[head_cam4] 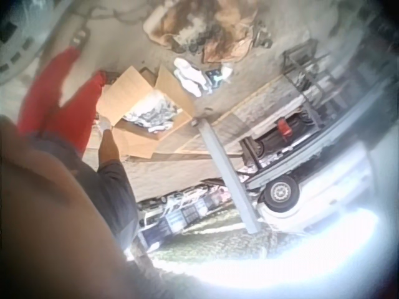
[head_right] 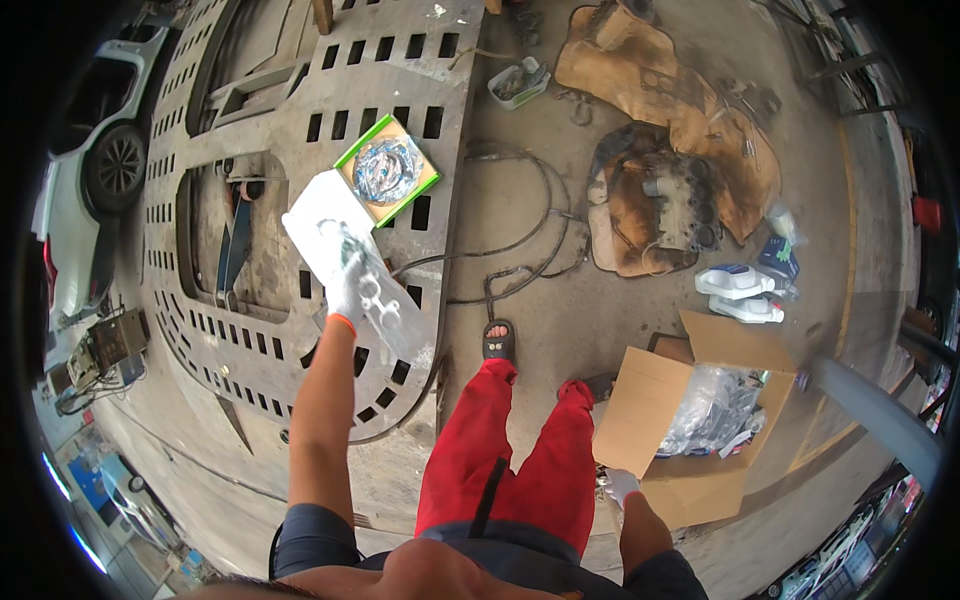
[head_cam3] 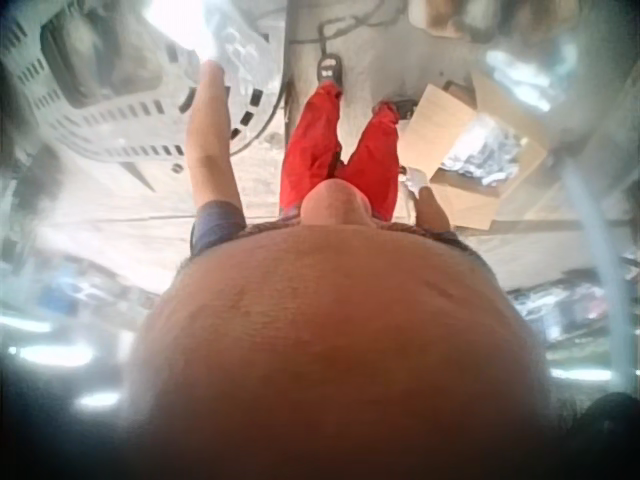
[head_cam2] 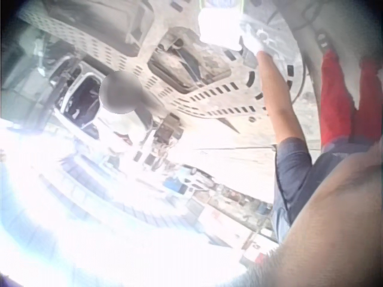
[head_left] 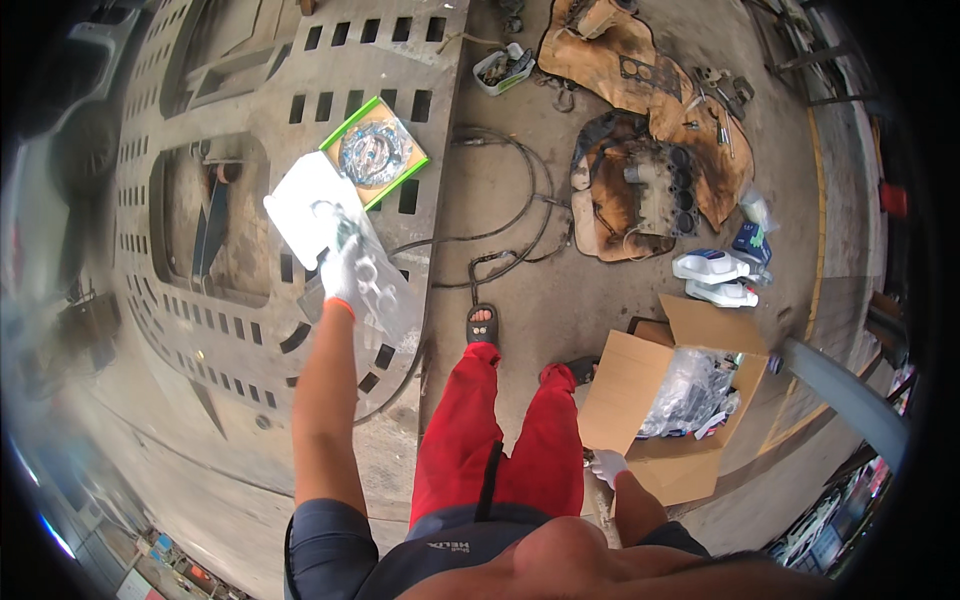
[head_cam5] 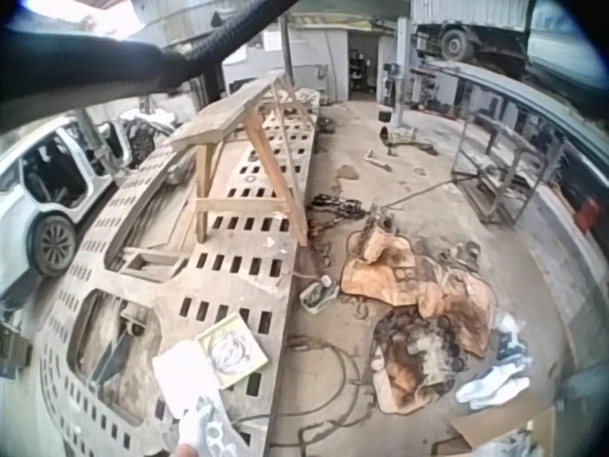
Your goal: The person unpacks a cylindrical oil filter from a plastic bag and places it on a cardboard box. They then pick up a small plastic bag containing a white gasket and place it on the box. Finally, they remove a large engine component from a plastic bag and place it on the box.
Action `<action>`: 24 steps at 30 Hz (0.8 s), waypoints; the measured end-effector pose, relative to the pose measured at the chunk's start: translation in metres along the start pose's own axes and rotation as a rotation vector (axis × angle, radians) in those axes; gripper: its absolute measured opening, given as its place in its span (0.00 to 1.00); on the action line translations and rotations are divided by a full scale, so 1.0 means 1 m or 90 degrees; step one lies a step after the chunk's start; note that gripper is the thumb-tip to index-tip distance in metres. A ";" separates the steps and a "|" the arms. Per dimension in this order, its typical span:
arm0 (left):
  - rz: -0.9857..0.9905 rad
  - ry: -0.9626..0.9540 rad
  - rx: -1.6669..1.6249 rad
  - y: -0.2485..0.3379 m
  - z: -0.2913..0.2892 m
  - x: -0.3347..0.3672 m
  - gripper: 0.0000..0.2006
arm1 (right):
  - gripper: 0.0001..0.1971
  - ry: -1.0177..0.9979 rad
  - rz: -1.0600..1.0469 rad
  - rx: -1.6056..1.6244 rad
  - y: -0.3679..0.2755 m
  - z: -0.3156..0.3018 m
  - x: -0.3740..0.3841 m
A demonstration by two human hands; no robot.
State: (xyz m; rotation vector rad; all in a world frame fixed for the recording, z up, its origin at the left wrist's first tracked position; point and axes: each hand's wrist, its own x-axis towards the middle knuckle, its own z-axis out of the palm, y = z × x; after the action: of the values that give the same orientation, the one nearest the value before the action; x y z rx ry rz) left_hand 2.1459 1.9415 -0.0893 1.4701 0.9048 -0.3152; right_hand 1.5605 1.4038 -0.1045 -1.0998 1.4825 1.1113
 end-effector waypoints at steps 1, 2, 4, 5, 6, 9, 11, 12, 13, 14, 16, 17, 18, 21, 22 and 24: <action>0.124 0.016 0.029 0.013 -0.001 0.015 0.35 | 0.14 0.007 0.007 0.005 0.010 -0.004 -0.004; 0.246 0.038 0.060 0.025 -0.001 0.031 0.47 | 0.15 0.011 0.011 0.014 0.021 -0.005 -0.004; 0.323 0.180 0.139 0.044 -0.018 0.085 0.51 | 0.16 0.015 0.013 0.062 0.038 -0.001 0.001; 0.342 0.266 0.188 0.062 -0.031 0.104 0.52 | 0.17 0.014 0.012 0.082 0.042 0.001 0.006; 0.296 0.231 0.197 0.073 -0.017 0.102 0.52 | 0.14 -0.027 0.037 0.109 0.051 0.006 0.004; 0.312 0.221 0.390 0.080 0.055 0.032 0.44 | 0.09 -0.205 0.005 0.219 0.059 0.031 -0.025; 0.233 0.170 0.548 0.020 0.064 0.029 0.40 | 0.13 -0.186 0.059 0.279 0.116 0.025 0.010; 0.239 0.140 0.580 -0.013 0.047 0.039 0.40 | 0.16 -0.191 -0.005 0.177 0.105 0.043 0.013; 0.265 0.120 0.590 -0.068 0.064 0.026 0.41 | 0.17 -0.226 -0.039 0.213 0.141 0.032 0.031; 0.128 0.006 0.703 -0.112 0.116 -0.027 0.43 | 0.19 -0.238 -0.057 0.275 0.199 0.018 0.041; 0.070 -0.042 0.742 -0.174 0.136 -0.074 0.36 | 0.19 -0.143 -0.068 0.233 0.167 0.068 0.042; 0.104 -0.109 0.856 -0.199 0.149 -0.124 0.33 | 0.20 -0.109 -0.059 0.235 0.172 0.077 0.038; 0.111 -0.272 0.959 -0.228 0.167 -0.158 0.29 | 0.20 -0.088 -0.044 0.255 0.175 0.086 0.035; 0.424 -0.950 1.067 -0.354 0.194 -0.231 0.25 | 0.22 -0.067 0.033 0.435 0.200 0.092 0.045; 0.585 -1.091 1.108 -0.396 0.190 -0.214 0.20 | 0.21 -0.086 0.002 0.424 0.179 0.084 0.051; 0.339 -1.141 0.914 -0.410 0.230 -0.285 0.20 | 0.20 -0.093 -0.133 0.463 0.196 0.082 0.035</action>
State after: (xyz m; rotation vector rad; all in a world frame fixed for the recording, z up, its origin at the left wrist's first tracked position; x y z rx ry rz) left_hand 1.7547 1.5777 -0.2201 1.6632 -1.4333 -1.6736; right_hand 1.3781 1.5161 -0.1263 -0.6216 1.4397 0.4250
